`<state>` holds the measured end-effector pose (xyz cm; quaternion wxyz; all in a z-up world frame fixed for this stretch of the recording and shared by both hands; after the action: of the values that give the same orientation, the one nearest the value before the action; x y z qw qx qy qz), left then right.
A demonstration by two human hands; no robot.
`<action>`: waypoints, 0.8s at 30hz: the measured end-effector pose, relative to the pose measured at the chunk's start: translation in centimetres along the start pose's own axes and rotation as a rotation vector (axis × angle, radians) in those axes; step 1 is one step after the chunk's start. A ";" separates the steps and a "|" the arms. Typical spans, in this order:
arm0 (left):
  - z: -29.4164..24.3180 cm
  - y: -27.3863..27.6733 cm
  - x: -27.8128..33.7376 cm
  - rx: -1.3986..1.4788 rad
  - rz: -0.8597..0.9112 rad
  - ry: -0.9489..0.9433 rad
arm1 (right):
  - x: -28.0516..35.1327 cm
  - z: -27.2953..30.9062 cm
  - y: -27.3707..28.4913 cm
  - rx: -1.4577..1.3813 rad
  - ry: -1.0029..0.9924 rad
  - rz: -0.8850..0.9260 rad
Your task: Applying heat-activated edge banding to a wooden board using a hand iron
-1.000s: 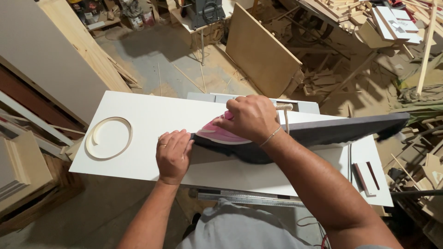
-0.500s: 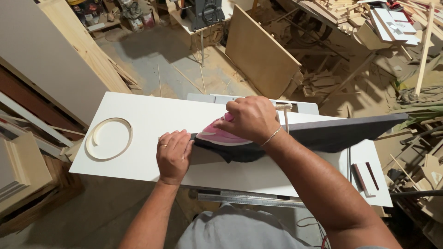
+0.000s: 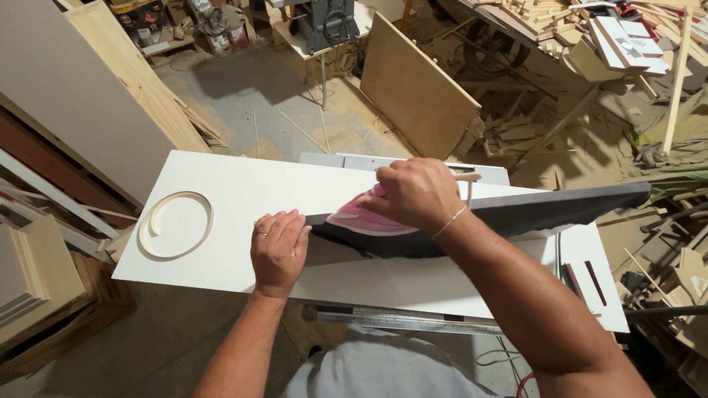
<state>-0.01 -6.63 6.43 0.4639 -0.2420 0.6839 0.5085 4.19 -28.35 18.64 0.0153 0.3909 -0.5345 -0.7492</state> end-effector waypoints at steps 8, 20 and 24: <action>0.2 -0.3 0.0 0.012 0.000 -0.003 | 2.6 -4.9 2.7 0.129 -0.066 0.061; 0.2 -0.4 0.1 0.003 0.002 -0.006 | 8.6 -14.2 7.7 0.297 -0.182 0.185; 0.3 -0.5 0.2 -0.002 -0.002 -0.005 | 11.0 -18.2 9.2 0.331 -0.206 0.194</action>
<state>0.39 -6.52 6.06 0.4660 -0.2419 0.6819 0.5092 3.86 -51.49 17.58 -0.0317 0.2564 -0.6842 -0.6820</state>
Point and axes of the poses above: each hand's wrist, its own x-axis away from the middle knuckle, its own y-axis out of the back of the hand, z = x × y, the point moved 9 cm from there along -x, towards the middle knuckle, and after that the axes turned 12 degrees about -x, right-handed, at the moved point
